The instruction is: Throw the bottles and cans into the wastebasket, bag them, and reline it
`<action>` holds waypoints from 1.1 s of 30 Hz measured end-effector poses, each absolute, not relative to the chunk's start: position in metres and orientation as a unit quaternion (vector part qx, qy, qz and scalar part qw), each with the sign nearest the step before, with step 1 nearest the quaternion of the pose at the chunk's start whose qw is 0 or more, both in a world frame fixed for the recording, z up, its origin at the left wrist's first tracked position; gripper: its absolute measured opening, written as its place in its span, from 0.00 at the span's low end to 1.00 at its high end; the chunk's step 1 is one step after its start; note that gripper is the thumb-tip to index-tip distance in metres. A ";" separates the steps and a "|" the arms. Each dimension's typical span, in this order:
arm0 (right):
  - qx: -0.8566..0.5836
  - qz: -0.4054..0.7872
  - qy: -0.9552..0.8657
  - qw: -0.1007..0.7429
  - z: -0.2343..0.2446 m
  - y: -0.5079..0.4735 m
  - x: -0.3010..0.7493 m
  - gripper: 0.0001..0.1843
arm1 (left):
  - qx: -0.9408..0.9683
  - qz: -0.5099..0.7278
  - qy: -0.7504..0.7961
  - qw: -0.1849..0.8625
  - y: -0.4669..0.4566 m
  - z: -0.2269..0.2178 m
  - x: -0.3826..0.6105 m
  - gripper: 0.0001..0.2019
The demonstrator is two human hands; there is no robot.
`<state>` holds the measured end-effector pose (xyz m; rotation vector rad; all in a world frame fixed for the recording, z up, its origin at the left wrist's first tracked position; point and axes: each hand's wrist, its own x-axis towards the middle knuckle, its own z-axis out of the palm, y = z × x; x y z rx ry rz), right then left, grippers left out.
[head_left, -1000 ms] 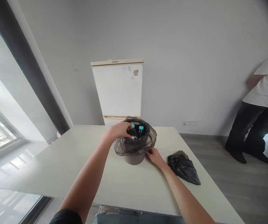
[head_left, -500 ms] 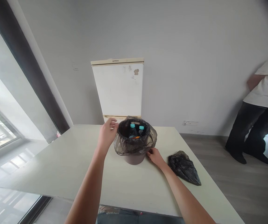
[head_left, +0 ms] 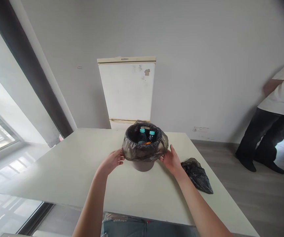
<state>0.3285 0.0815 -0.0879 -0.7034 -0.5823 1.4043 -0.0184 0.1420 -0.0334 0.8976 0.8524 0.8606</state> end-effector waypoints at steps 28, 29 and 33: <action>-0.221 0.311 -0.451 0.807 0.105 0.093 0.318 0.27 | 0.535 0.686 0.110 0.480 0.189 0.137 0.036 0.25; -0.236 0.305 -0.449 0.806 0.102 0.093 0.317 0.27 | 0.539 0.686 0.116 0.475 0.190 0.136 0.036 0.26; -0.226 0.270 -0.381 0.855 0.074 0.082 0.325 0.24 | 0.547 0.685 0.139 0.461 0.193 0.126 0.025 0.30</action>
